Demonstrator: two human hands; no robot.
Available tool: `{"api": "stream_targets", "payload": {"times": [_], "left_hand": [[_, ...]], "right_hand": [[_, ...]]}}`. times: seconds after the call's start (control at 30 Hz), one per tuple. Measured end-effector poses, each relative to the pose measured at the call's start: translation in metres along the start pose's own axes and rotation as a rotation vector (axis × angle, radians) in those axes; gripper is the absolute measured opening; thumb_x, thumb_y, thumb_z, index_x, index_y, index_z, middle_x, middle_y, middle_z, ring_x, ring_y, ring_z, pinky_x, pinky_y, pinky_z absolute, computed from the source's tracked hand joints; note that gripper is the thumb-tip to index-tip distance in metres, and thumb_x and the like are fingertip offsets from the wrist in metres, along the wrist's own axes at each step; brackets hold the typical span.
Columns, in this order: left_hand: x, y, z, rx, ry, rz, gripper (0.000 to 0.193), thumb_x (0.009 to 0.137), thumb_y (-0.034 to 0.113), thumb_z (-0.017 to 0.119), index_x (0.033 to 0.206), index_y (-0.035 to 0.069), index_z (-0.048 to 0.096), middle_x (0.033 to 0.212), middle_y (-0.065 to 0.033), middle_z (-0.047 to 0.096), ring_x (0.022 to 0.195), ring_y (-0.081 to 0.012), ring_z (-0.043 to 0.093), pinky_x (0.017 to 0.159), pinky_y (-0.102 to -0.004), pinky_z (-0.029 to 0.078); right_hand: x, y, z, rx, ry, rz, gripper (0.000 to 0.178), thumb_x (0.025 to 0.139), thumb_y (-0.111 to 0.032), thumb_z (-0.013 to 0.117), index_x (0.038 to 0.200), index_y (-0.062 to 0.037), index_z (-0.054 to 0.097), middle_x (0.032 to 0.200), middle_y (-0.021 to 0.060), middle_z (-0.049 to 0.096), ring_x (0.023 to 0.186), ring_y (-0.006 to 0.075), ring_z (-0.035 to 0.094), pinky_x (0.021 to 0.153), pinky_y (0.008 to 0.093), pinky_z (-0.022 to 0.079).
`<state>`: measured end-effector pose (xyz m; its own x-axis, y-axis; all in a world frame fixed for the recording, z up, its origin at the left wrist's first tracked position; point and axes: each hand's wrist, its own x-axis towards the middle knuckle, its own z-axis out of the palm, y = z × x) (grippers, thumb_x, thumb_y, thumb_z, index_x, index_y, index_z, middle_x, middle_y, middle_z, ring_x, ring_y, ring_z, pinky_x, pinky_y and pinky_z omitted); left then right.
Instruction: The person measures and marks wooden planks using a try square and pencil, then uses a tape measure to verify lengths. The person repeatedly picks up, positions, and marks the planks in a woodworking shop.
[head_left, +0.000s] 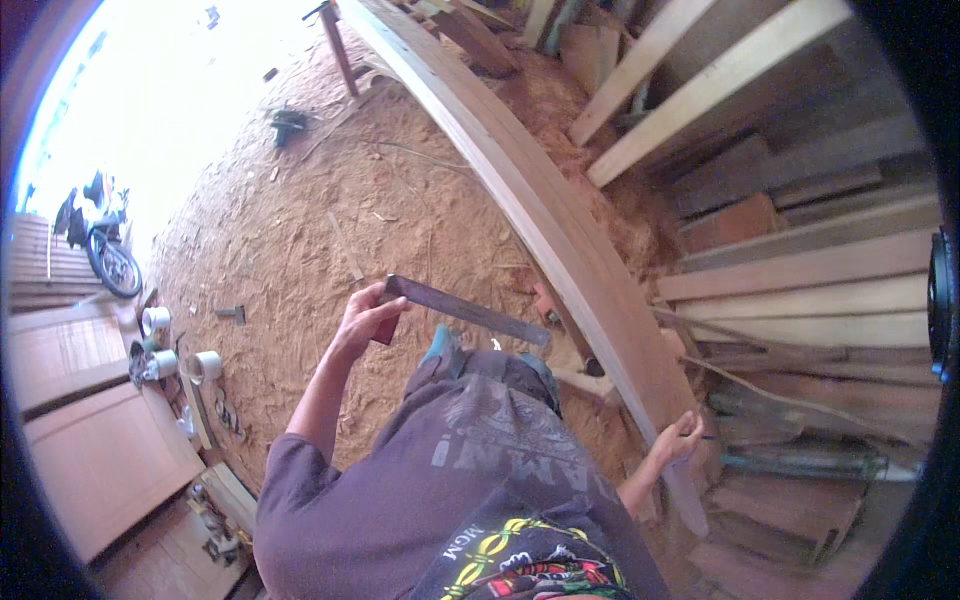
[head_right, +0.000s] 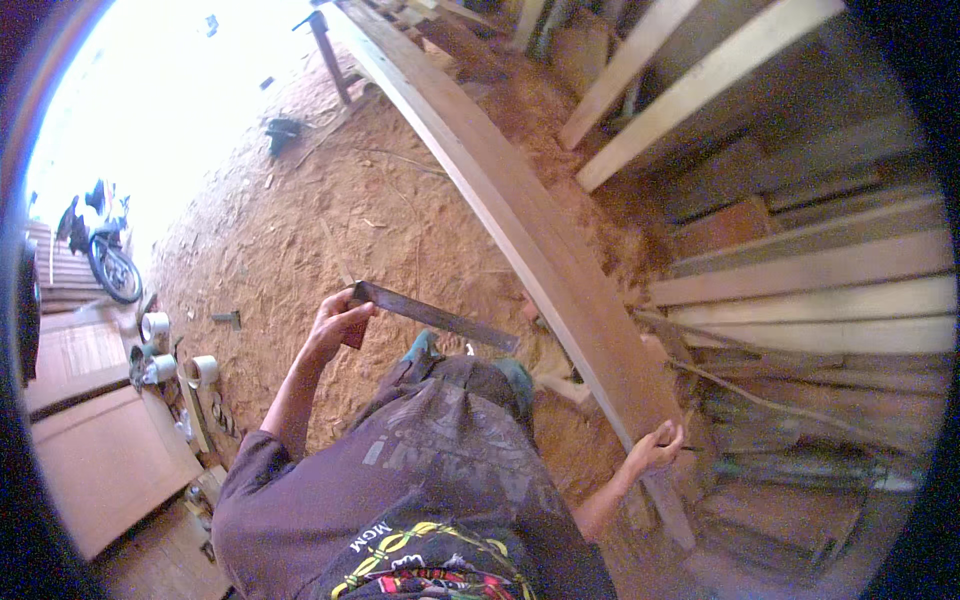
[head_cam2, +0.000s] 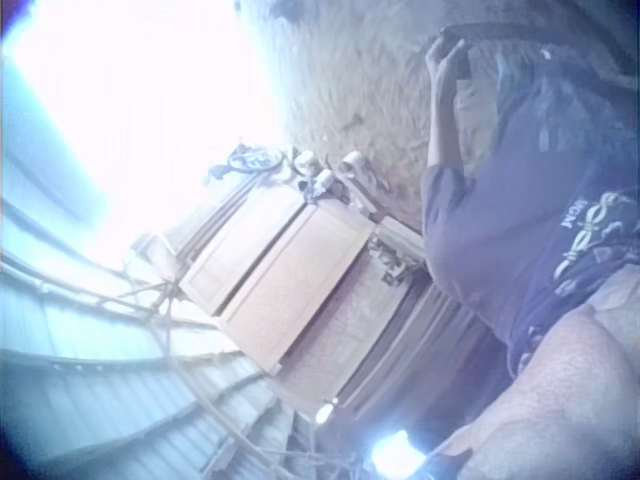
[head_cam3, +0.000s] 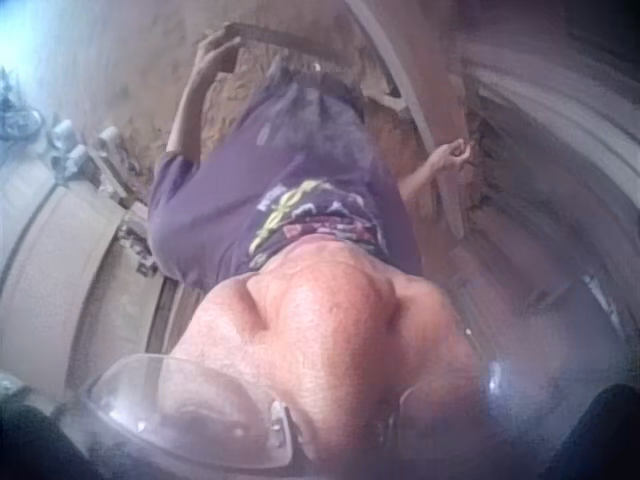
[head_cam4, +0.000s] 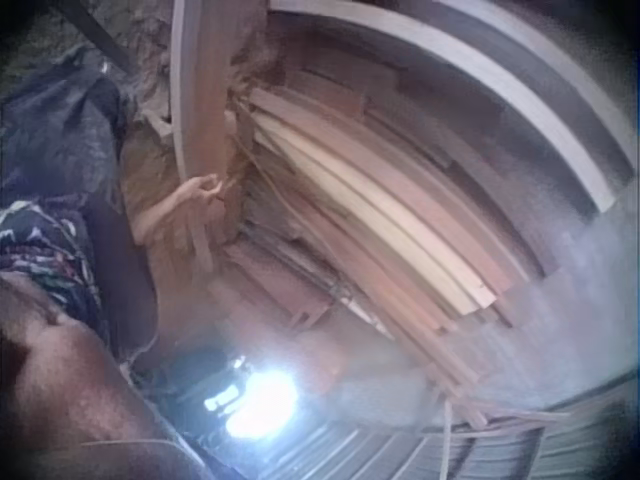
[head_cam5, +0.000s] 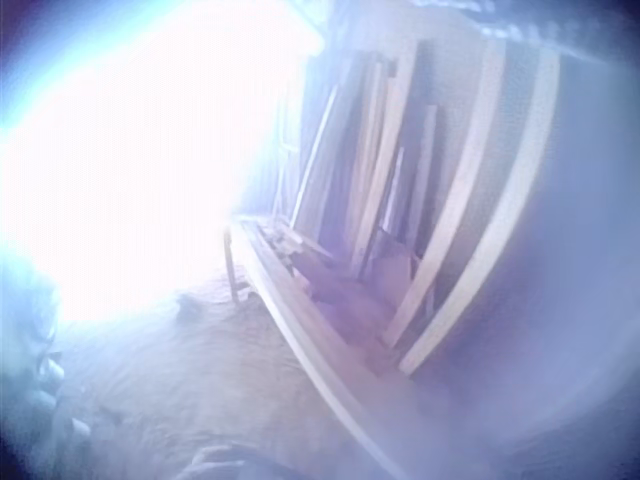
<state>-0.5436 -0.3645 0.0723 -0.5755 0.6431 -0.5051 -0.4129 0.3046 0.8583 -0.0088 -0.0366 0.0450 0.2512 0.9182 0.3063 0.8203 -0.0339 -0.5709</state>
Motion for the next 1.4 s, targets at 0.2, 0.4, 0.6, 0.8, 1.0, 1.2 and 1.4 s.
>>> {"api": "stream_targets", "payload": {"times": [0.2, 0.4, 0.6, 0.8, 1.0, 1.2, 1.4], "left_hand": [[0.009, 0.007, -0.011, -0.293, 0.158, 0.090, 0.018, 0.095, 0.025, 0.074, 0.102, 0.009, 0.072, 0.081, 0.0079, 0.065, 0.066, -0.0018, 0.051, 0.060, -0.0215, 0.040], [0.053, 0.054, 0.026, -0.292, 0.088, 0.094, 0.018, 0.097, 0.028, 0.074, 0.101, 0.011, 0.071, 0.070, 0.0105, 0.056, 0.057, -0.0009, 0.046, 0.052, -0.0196, 0.035], [0.094, 0.117, 0.011, -0.328, 0.185, 0.170, 0.017, 0.097, 0.026, 0.073, 0.100, 0.009, 0.070, 0.068, 0.0102, 0.054, 0.056, -0.0010, 0.048, 0.051, -0.0201, 0.038], [0.119, 0.137, -0.040, -0.241, 0.165, 0.018, 0.020, 0.094, 0.026, 0.077, 0.096, 0.007, 0.071, 0.067, 0.0084, 0.054, 0.056, -0.0025, 0.048, 0.049, -0.0228, 0.037], [0.190, 0.144, -0.072, -0.432, 0.092, 0.005, 0.019, 0.096, 0.021, 0.075, 0.108, 0.007, 0.070, 0.090, 0.0016, 0.072, 0.069, -0.0075, 0.064, 0.061, -0.0258, 0.053], [0.278, 0.187, -0.155, -0.344, 0.028, 0.171, 0.036, 0.099, 0.031, 0.073, 0.124, 0.006, 0.067, 0.092, 0.0026, 0.067, 0.078, -0.0053, 0.058, 0.068, -0.0244, 0.048], [0.315, 0.208, -0.279, -0.217, 0.243, 0.097, 0.040, 0.103, 0.034, 0.066, 0.134, 0.010, 0.064, 0.120, -0.0045, 0.073, 0.100, -0.0137, 0.068, 0.082, -0.0302, 0.054]], "right_hand": [[0.028, -0.122, 0.080, 0.183, -0.229, -0.191, 0.039, 0.102, -0.022, 0.065, 0.135, 0.0002, 0.059, 0.127, 0.0225, 0.067, 0.115, 0.0301, 0.066, 0.099, 0.0411, 0.051], [0.002, -0.325, 0.133, 0.463, -0.510, -0.573, 0.035, 0.103, -0.019, 0.065, 0.133, -0.0030, 0.063, 0.128, 0.0139, 0.069, 0.115, 0.0252, 0.065, 0.099, 0.0380, 0.051], [-0.002, -0.460, 0.160, 0.401, -0.758, -1.089, 0.030, 0.098, -0.027, 0.070, 0.119, -0.0074, 0.071, 0.115, 0.0141, 0.074, 0.109, 0.0334, 0.069, 0.097, 0.0456, 0.049], [-0.025, -0.541, 0.198, 0.360, -0.960, -1.384, 0.052, 0.091, -0.039, 0.076, 0.131, -0.0085, 0.064, 0.123, 0.0140, 0.070, 0.113, 0.0351, 0.065, 0.102, 0.0488, 0.045], [-0.086, -0.607, 0.255, 0.129, -1.350, -1.410, 0.069, 0.083, -0.041, 0.083, 0.140, -0.0100, 0.060, 0.119, 0.0194, 0.071, 0.107, 0.0422, 0.069, 0.091, 0.0487, 0.054], [-0.129, -0.677, 0.333, 0.322, -1.234, -1.121, 0.057, 0.081, -0.024, 0.086, 0.133, -0.0097, 0.066, 0.111, 0.0210, 0.074, 0.102, 0.0369, 0.073, 0.088, 0.0431, 0.058], [-0.135, -0.762, 0.400, 0.448, -1.003, -0.771, 0.061, 0.086, -0.021, 0.084, 0.135, 0.0071, 0.061, 0.126, 0.0241, 0.070, 0.117, 0.0288, 0.067, 0.104, 0.0384, 0.049]]}}
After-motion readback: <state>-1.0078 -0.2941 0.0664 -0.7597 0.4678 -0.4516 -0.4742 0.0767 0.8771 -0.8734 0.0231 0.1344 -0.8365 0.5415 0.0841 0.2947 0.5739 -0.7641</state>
